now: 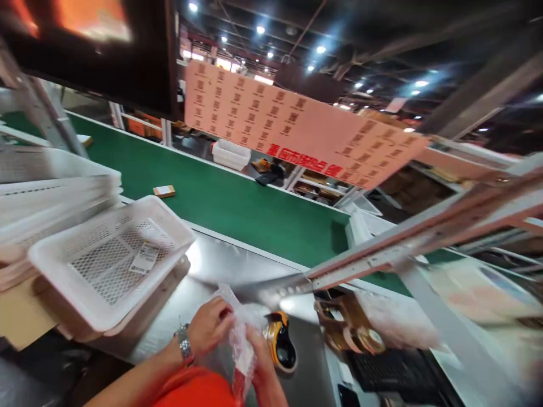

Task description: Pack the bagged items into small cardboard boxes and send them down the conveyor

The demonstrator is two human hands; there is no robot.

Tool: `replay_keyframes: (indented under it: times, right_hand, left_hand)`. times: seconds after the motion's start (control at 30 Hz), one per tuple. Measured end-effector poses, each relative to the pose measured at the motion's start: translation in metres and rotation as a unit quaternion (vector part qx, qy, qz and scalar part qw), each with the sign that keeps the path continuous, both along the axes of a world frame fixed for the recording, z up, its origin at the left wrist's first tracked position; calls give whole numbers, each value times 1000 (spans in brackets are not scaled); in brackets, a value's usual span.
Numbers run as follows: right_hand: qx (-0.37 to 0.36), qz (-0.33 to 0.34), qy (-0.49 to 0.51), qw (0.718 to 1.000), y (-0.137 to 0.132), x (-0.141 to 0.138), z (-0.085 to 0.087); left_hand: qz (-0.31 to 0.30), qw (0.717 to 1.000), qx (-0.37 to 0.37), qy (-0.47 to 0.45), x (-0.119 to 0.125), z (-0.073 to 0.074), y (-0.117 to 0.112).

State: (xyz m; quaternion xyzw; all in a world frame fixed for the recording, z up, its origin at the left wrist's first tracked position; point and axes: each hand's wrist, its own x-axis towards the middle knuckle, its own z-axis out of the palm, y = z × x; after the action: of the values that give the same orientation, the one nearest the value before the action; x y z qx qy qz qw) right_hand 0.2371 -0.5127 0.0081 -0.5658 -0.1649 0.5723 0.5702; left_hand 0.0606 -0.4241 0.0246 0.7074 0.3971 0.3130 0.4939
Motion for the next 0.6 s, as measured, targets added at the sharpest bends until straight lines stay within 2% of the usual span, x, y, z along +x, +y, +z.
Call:
replay_keyframes:
  times: [0.1, 0.17, 0.23, 0.33, 0.43, 0.5, 0.6]
  right_hand:
    - [0, 49, -5, 999, 7, -7, 12]
    - [-5, 68, 12, 998, 7, -10, 19]
    - [-19, 59, 9, 998, 5, -11, 24]
    - [-42, 49, -3, 998, 0, -4, 23]
    - [-57, 100, 22, 993, 0, 7, 15]
    - [-67, 130, 11, 989, 2, 13, 12]
    - [-62, 143, -104, 982, 4, 21, 17]
  left_hand:
    - [8, 997, -79, -11, 8, -7, -9]
    - [22, 989, -142, -34, 9, -20, -10]
    - [16, 979, -194, -68, 8, -32, -9]
    - [10, 960, -258, -112, 6, -42, -8]
    - [18, 935, -324, -141, 4, -44, -8]
    - [21, 927, -344, -149, 3, -43, -8]
    - [42, 942, -308, -131, 1, -45, -10]
